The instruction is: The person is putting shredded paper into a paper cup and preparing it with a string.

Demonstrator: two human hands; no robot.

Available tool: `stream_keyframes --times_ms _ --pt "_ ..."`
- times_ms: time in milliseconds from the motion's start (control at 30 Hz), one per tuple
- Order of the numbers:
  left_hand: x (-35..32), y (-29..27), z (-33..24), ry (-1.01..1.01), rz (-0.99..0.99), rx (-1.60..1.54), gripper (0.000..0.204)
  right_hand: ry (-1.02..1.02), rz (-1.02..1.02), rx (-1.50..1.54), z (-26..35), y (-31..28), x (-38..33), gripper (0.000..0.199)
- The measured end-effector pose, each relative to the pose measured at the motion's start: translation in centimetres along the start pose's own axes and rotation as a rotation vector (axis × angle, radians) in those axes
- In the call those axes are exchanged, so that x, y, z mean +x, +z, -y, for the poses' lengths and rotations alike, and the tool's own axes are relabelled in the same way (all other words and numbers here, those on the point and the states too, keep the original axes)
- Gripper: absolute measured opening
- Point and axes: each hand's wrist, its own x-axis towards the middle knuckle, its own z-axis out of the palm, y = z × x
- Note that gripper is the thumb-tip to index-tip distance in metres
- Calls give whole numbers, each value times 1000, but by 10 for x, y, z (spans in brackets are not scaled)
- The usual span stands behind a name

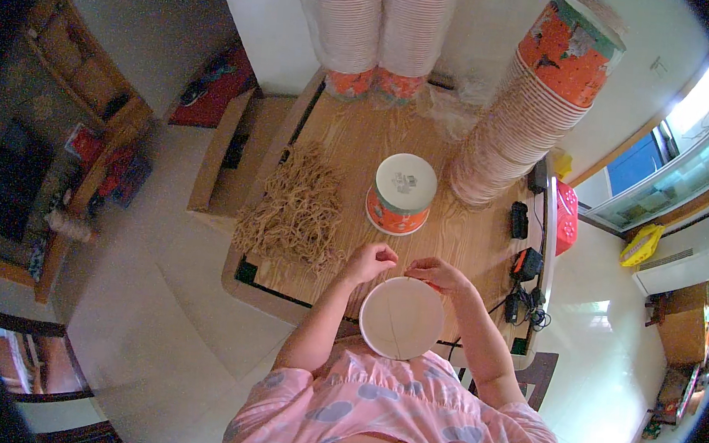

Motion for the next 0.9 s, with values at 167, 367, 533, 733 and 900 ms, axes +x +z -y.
stream_keyframes --times_ms 167,367,533,733,900 --pt "1 6 -1 -11 64 -37 9 5 -54 109 4 10 -5 16" --pt "4 12 4 -27 57 3 9 20 -71 267 2 11 -3 17" --pt "3 13 3 8 15 22 9 25 -84 202 -2 9 0 17" --pt "0 12 7 0 -80 109 8 2 -56 88 6 9 -6 16" --pt "2 9 9 -17 2 42 6 -93 -80 -159 8 6 -11 15"
